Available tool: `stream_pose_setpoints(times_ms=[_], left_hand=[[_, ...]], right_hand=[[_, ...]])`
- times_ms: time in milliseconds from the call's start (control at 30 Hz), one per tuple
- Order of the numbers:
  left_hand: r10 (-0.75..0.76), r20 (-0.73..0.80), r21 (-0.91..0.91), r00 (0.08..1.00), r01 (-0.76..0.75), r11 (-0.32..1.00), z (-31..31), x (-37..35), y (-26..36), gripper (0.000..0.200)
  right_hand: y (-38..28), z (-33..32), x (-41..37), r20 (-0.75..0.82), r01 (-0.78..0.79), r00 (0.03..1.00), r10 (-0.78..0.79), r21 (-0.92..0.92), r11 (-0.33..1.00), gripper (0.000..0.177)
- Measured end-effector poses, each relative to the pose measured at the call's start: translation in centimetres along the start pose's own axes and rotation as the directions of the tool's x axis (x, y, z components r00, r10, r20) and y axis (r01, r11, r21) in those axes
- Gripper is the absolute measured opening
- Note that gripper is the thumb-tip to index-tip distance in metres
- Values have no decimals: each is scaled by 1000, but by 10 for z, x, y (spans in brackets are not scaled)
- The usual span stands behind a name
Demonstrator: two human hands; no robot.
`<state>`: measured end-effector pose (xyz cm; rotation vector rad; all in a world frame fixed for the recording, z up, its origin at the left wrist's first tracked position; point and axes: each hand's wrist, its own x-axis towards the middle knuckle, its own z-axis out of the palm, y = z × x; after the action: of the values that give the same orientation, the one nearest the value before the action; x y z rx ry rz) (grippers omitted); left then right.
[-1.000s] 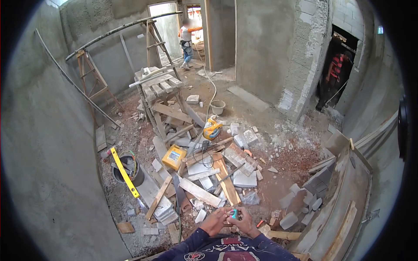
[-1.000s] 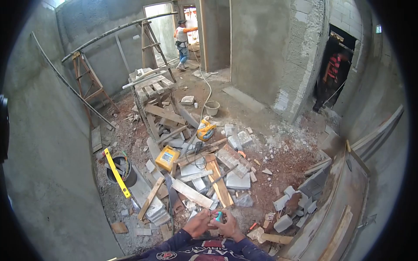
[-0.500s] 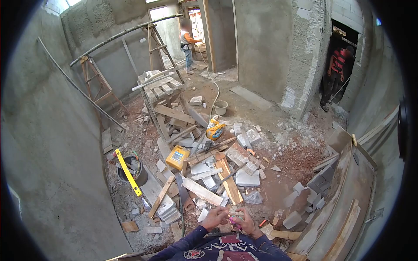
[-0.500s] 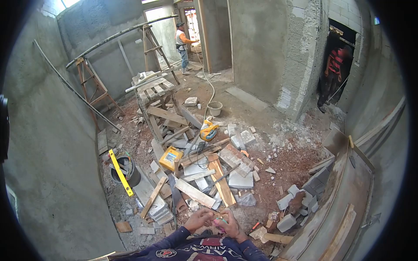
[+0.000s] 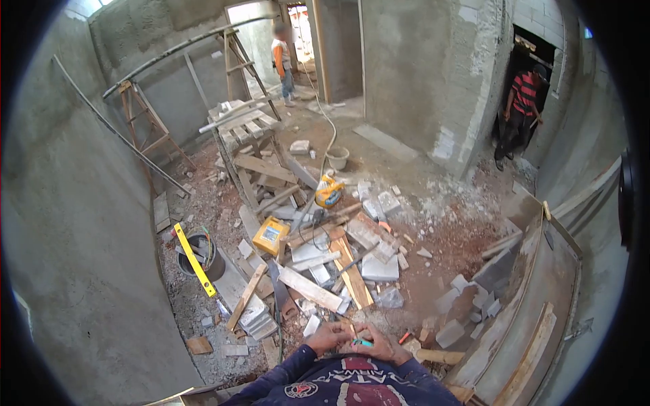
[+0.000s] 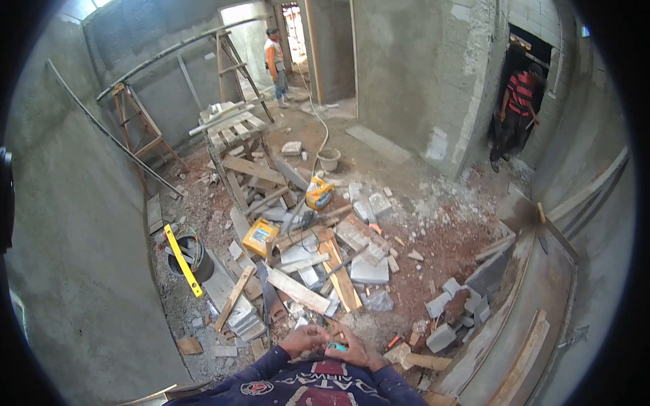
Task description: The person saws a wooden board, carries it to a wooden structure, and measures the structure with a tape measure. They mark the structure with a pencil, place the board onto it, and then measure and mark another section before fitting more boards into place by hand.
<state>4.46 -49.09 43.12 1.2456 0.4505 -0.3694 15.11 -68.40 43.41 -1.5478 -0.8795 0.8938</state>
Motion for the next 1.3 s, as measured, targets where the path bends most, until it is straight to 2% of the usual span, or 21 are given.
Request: stream_pose_setpoints(times_ms=[33,67,100,200,233,267,300,367,400,433,500,567,633,700,867,933,1067,1133,1200,1267,1300], left_hand=[[15,-67,3,998,-15,1000,-2,-1,5,15],[21,-133,2,991,-21,1000,-1,-6,8,13],[16,-92,-44,996,-20,999,-4,-9,9,12],[61,-20,-120,998,-63,991,-14,-9,19,11],[45,-14,-168,999,-47,985,-13,-12,21,12],[29,-6,-214,1000,-30,976,-13,-13,20,12],[33,37,-273,999,-22,962,-14,-10,18,17],[41,40,-277,998,-29,960,-11,-6,15,18],[24,45,-288,999,-10,958,-8,-5,15,20],[-2,32,-222,999,9,975,-5,-3,12,21],[17,40,-202,999,-8,979,0,0,9,19],[23,46,-179,999,-14,984,4,1,5,17],[34,-18,-5,999,-34,999,6,3,4,19],[40,-21,4,999,-40,999,6,4,2,19],[63,17,47,998,-64,997,0,14,-16,18],[152,53,-1,987,-153,988,-1,18,-27,18],[80,82,33,993,-83,996,3,14,-15,23],[86,61,26,994,-87,996,5,11,-11,25],[86,12,33,996,-86,996,7,11,-10,24],[84,-37,41,996,-83,996,8,11,-9,24],[64,-47,101,997,-58,993,7,11,-8,26]], right_hand=[[1,-3,-3,-6,-26,1000,26,14,1000,61],[-7,-10,-3,18,-69,997,71,-79,994,54],[-9,-9,-10,46,-105,992,114,-171,980,47],[-14,-17,-13,102,-181,972,213,-259,949,41],[-13,-15,-13,84,-197,974,208,-129,972,36],[-12,-13,-11,81,-175,979,188,-141,974,36],[-10,-11,-11,54,-213,975,217,-67,975,34],[4,-8,-10,20,-236,972,235,43,971,30],[13,-8,-8,18,-229,973,228,36,973,30],[22,-8,-6,34,-244,969,243,41,969,29],[23,-10,-6,57,-267,963,264,48,963,29],[22,-10,-6,14,-222,975,222,-24,975,31],[22,-7,-8,-5,-201,979,202,-55,978,32],[22,-10,-8,1,-193,981,194,-112,975,33],[5,-14,-6,-21,-225,974,224,-117,967,34],[4,-13,-6,-27,-228,974,227,-145,963,35],[7,-14,-4,-35,-217,976,214,-167,962,38],[9,-13,-5,-37,-225,974,222,-166,960,38],[19,-12,-6,-61,-164,986,156,-155,974,37],[20,-13,-7,-51,-179,984,173,-146,973,37],[20,-13,-7,-41,-193,981,189,-139,971,36]])
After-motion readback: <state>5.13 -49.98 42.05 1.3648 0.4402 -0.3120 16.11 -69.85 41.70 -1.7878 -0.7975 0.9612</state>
